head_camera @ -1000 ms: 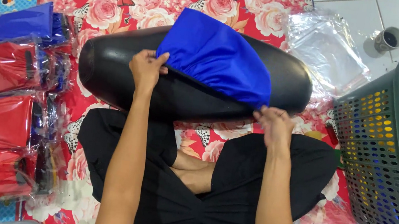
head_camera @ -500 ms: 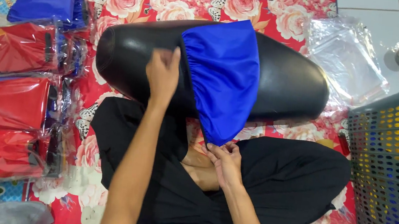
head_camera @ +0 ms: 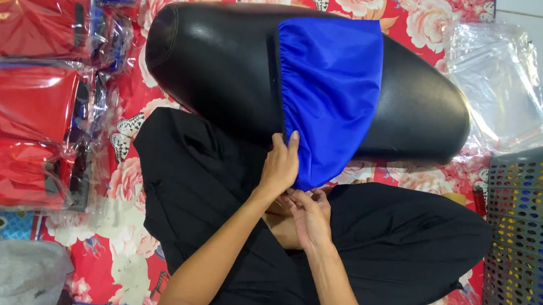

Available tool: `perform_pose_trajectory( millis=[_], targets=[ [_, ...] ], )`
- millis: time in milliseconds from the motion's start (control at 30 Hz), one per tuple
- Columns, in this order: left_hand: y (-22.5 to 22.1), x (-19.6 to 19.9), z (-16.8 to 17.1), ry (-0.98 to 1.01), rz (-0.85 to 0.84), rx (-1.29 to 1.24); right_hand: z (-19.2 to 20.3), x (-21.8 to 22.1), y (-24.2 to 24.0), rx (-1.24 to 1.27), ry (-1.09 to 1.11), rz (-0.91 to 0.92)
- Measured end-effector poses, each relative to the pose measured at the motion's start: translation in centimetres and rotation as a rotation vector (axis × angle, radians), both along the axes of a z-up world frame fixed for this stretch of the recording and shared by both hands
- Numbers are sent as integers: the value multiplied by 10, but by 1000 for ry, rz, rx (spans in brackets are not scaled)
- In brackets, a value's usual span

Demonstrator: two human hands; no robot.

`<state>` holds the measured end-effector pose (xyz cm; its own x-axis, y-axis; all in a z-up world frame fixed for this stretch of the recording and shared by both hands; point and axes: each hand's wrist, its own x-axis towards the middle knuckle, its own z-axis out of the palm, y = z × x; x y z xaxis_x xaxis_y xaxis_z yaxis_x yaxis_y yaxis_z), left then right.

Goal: Fitting a blue fabric cover onto a seat mold, smoothing it, folding it, and placing it into a plastic bag for packaging.

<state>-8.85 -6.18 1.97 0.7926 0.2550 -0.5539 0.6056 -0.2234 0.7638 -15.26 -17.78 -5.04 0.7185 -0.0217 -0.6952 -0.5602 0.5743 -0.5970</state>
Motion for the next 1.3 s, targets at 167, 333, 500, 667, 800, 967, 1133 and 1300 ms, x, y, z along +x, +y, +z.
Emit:
perform_pose_trajectory(
  millis=[167,333,500,667,800,967,1133,1300],
  targets=[
    [2,1,-28,-18,-96,40,9,0,5,23,2,47],
    [23,9,-19,54,-127,57,31,2,9,44,2,60],
    [29,30,14,-23,-40,157,30,0,11,58,2,72],
    [12,48,-13,-41,-162,428,51,2,18,56,15,118],
    [8,50,-26,-70,-235,581,65,2,21,59,24,136],
    [27,42,-9,-33,-227,400,56,0,17,71,36,128],
    [50,31,-18,-100,-138,165,50,-2,13,87,34,99],
    [49,37,-47,-279,68,100,51,-2,14,88,29,132]
  ],
)
